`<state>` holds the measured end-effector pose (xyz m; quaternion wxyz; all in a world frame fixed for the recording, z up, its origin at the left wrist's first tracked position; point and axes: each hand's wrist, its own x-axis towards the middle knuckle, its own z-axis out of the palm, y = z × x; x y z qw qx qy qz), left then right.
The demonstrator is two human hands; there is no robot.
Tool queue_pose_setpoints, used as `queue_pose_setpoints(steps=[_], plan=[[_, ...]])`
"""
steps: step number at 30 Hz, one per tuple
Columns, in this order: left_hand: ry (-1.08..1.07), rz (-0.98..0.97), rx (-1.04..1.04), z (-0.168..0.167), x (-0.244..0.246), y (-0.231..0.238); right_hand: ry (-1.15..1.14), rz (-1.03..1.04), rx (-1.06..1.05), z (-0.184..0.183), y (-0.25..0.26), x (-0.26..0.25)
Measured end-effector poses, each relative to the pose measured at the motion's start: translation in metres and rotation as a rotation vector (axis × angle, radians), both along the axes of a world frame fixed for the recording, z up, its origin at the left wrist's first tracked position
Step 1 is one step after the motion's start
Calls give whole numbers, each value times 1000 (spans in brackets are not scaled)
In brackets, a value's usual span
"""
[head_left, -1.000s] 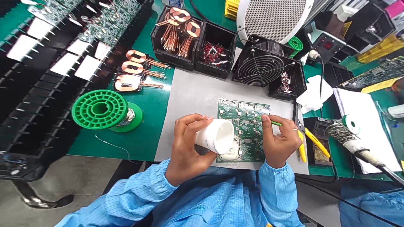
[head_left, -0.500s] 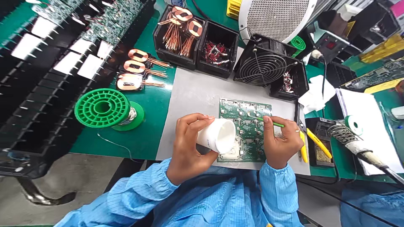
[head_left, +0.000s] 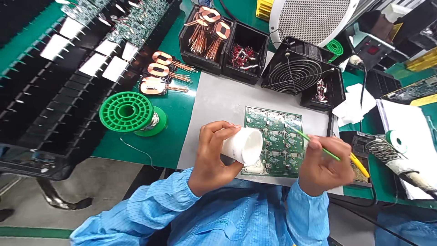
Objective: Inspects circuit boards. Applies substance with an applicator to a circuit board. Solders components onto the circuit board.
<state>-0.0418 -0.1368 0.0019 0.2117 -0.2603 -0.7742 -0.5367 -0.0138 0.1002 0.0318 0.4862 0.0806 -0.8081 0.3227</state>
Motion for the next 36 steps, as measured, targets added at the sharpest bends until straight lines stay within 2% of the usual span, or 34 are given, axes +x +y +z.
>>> queue_pose_setpoints(steps=[4, 6, 14, 19, 23, 27, 36], plan=[[-9, -10, -6, 0, 0, -1, -25, 268, 50, 24, -16, 26], [-3, -9, -5, 0, 0, -1, -57, 306, 143, 26, -24, 30], [4, -11, -4, -1, -1, -1, -58, 274, 238, 16, -31, 22], [-2, -1, -3, -1, 0, -1, -6, 247, 151, 24, -24, 29], [-6, 23, 31, -1, 0, -1, 40, 69, 48, 12, -17, 8], [-12, 89, 128, -4, -1, -1, -67, -4, 58, -5, -21, -7], [-14, 143, 197, -4, -1, -2, -219, 29, 68, -13, -28, -17]])
